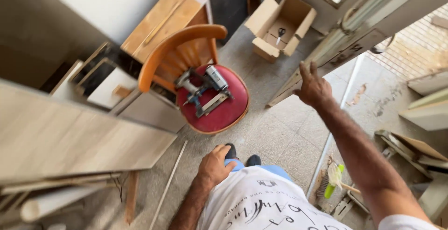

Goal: Drilling holes into wooden planks and arranging them on a workbench

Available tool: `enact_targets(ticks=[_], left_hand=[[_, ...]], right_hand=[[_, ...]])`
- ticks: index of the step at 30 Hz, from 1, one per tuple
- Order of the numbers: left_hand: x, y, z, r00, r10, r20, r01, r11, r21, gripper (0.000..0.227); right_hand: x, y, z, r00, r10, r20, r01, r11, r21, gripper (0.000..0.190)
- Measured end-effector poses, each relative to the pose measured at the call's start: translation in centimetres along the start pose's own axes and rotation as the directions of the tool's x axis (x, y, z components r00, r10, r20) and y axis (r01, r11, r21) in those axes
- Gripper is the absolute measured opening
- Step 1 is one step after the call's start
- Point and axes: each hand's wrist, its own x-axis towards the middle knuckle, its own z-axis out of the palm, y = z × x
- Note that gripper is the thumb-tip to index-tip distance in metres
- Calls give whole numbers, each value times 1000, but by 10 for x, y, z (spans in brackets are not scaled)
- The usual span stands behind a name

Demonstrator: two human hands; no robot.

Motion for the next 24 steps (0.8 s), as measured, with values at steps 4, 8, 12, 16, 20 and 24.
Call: enact_targets(ticks=[4,8,12,16,20,24], left_hand=[[50,-1,-19,992,-60,107,53,996,69,63],[98,3,-43,990,-46,133,32,993,111,62],[145,-7,-41,979,-141,150,110,975,193,62],[170,20,-49,976,-156,150,133,979,156,61],[220,36,-12,981,-175,82,162,976,146,52],[268,106,-38,972,-166,166,163,986,30,65]], right_hand=[[38,49,40,999,27,-34,-33,984,-176,103],[28,44,31,997,76,11,-73,984,-162,92],[12,43,14,993,115,35,-110,986,-125,89],[14,72,25,993,113,41,-110,991,-74,87],[7,116,48,988,65,139,-60,997,-40,97],[5,140,42,937,167,306,-177,984,6,104]])
